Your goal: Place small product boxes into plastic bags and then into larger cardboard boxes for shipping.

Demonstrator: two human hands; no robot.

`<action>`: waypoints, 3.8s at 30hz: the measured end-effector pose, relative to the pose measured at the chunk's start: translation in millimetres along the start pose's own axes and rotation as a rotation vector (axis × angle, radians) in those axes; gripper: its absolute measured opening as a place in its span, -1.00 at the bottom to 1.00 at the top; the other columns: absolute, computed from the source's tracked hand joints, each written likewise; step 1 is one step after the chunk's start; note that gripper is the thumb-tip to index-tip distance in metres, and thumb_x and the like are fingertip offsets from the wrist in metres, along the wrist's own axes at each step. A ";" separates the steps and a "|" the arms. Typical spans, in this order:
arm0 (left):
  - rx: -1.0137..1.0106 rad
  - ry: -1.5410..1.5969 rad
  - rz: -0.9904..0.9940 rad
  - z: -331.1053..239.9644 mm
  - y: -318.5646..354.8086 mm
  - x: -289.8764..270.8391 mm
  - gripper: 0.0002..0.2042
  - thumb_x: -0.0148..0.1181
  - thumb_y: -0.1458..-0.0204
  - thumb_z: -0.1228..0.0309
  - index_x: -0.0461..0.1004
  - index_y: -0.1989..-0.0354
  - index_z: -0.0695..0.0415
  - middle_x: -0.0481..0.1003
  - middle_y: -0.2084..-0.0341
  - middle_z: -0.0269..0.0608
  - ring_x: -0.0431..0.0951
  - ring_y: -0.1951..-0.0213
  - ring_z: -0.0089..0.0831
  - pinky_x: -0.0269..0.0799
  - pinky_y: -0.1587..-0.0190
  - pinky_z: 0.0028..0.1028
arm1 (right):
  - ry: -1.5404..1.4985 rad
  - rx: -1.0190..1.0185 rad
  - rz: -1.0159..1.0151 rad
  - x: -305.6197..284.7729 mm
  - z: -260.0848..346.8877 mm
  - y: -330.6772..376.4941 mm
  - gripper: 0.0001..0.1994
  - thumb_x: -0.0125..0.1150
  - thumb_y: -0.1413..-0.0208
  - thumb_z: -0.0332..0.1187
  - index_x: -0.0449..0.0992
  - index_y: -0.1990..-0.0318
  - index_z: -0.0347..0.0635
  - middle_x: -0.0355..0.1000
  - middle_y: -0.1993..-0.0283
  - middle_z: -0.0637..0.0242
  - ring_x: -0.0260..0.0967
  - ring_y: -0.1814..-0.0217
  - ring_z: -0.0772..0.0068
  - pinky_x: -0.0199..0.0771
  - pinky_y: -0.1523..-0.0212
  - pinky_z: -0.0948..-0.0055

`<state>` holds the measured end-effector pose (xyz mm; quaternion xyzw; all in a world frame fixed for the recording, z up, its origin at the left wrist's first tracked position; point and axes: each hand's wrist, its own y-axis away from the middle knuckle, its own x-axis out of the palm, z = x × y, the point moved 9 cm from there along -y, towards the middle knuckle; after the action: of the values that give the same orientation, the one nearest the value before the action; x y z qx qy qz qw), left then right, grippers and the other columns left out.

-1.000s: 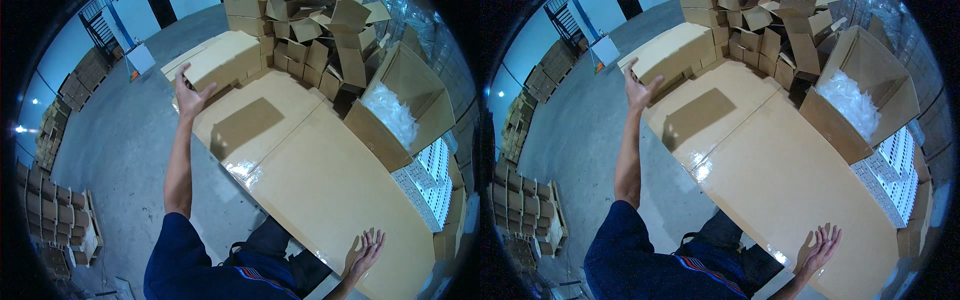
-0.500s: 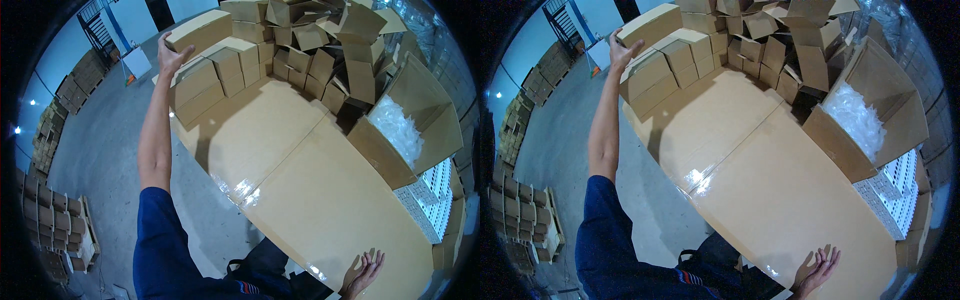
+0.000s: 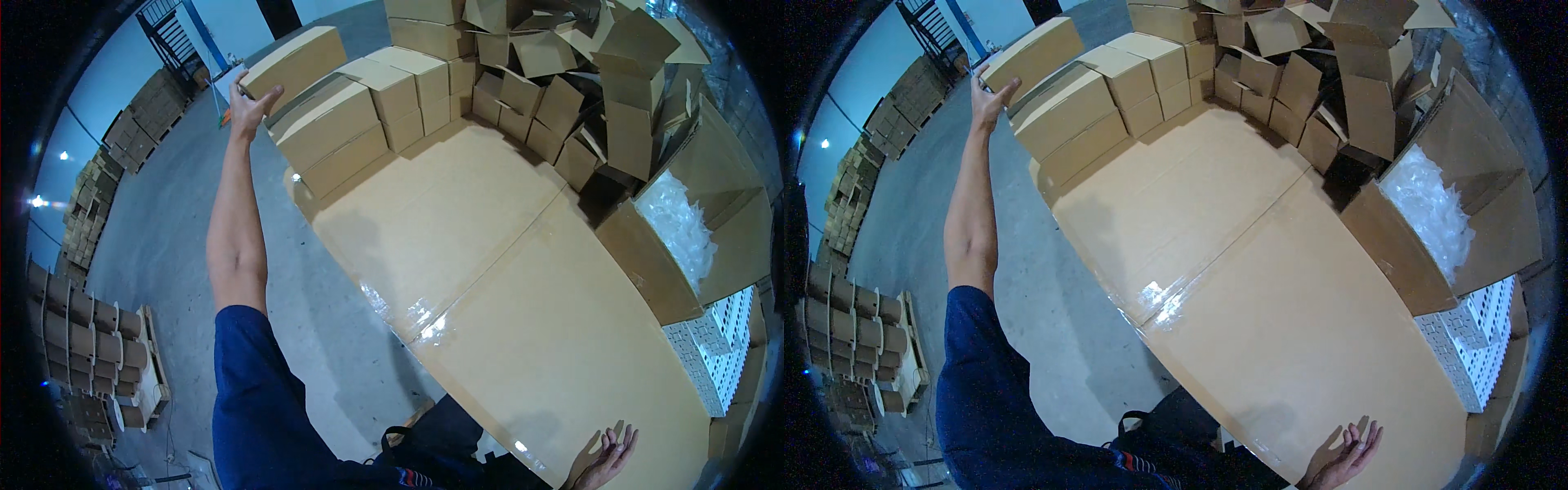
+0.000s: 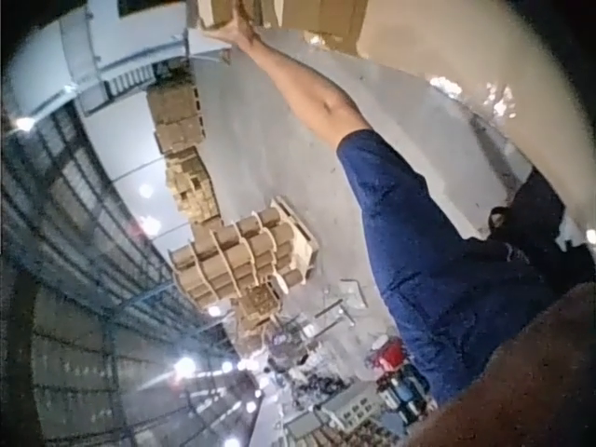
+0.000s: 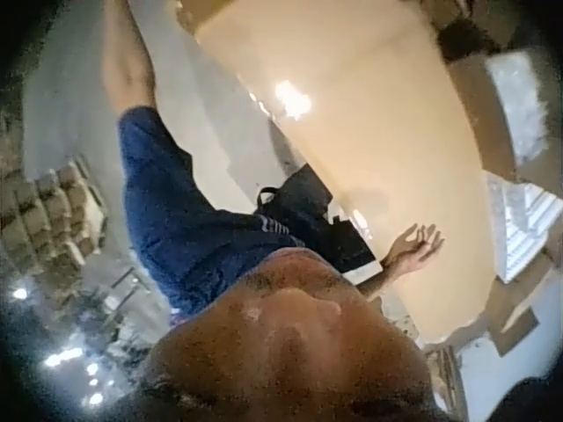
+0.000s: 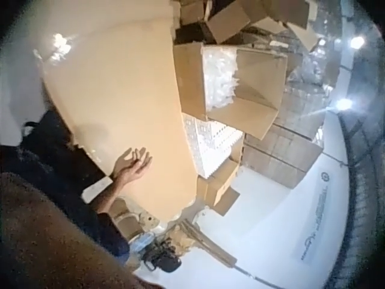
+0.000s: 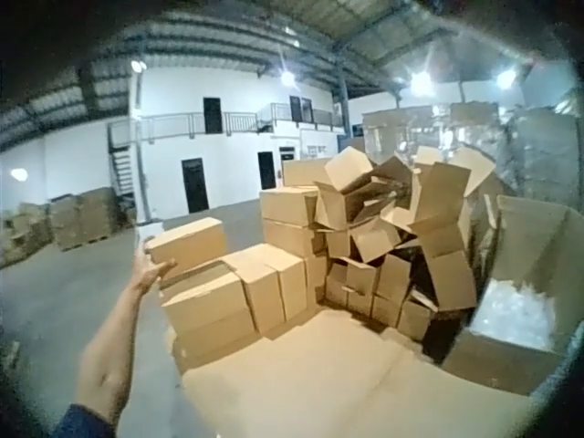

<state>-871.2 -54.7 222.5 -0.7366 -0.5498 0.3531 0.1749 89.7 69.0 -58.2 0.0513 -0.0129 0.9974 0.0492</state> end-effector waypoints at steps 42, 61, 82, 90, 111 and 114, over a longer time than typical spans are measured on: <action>-0.135 0.122 0.157 96.4 -16.4 -4.0 -0.07 0.60 0.18 0.27 0.13 -0.39 -0.02 0.34 -0.22 0.06 0.46 -0.17 -0.14 0.49 -0.13 -0.20 | 0.278 -0.081 -0.070 23.1 -7.2 0.4 -0.41 -0.01 -0.38 -0.21 0.04 -0.41 -0.40 0.21 -0.37 -0.17 0.43 -0.14 -0.13 0.51 -0.12 0.03; 0.451 -0.908 0.063 -97.6 -16.7 48.0 -0.55 0.30 0.07 0.45 0.46 -0.08 0.04 0.48 0.01 -0.06 0.49 -0.04 -0.03 0.44 -0.08 -0.15 | 0.123 -0.067 -0.148 -44.1 34.9 -26.1 -0.50 -0.14 -0.45 -0.26 0.11 -0.41 -0.37 0.19 -0.42 0.00 0.48 0.06 0.36 0.53 0.03 0.45; 0.842 -0.419 0.087 -487.7 -86.1 426.4 -0.26 0.46 0.15 0.23 0.30 -0.29 -0.11 0.33 -0.19 0.10 0.38 -0.20 0.08 0.35 -0.26 -0.10 | -0.139 0.085 -0.139 -89.1 64.4 -109.5 -0.48 0.08 -0.37 -0.29 0.16 -0.39 -0.29 0.43 -0.21 -0.02 0.47 0.01 0.39 0.52 -0.03 0.42; 0.722 -0.723 0.455 -475.4 -133.5 528.9 -0.16 0.50 0.20 0.18 0.24 -0.36 -0.35 0.31 -0.24 0.13 0.20 -0.35 0.07 0.27 -0.35 -0.09 | -0.188 0.102 -0.199 -78.8 68.1 -147.0 -0.52 0.06 -0.38 -0.32 0.19 -0.37 -0.30 0.39 -0.26 -0.04 0.43 -0.13 0.35 0.51 -0.08 0.41; 0.739 -0.409 0.112 -512.7 -121.6 441.8 -0.18 0.43 0.19 0.33 0.20 -0.35 -0.17 0.18 -0.21 0.37 0.16 -0.28 0.30 0.17 -0.31 0.05 | 0.100 -0.067 -0.209 -93.4 113.1 -108.0 -0.49 0.10 -0.36 -0.19 0.26 -0.28 -0.40 0.49 -0.06 0.03 0.42 -0.15 0.24 0.50 -0.03 0.46; 0.662 -0.409 0.099 -523.0 -107.2 410.7 -0.15 0.41 0.19 0.36 0.15 -0.37 -0.24 0.15 -0.21 0.35 0.20 -0.25 0.32 0.24 -0.29 0.06 | -0.060 0.032 -0.160 -108.5 103.3 -92.4 -0.49 0.11 -0.35 -0.23 0.22 -0.32 -0.37 0.49 -0.04 0.11 0.30 -0.35 0.17 0.48 -0.09 0.40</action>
<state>-512.1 432.7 517.8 -0.5803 -0.3934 0.6589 0.2727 216.7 147.2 35.2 0.0827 0.0056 0.9883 0.1277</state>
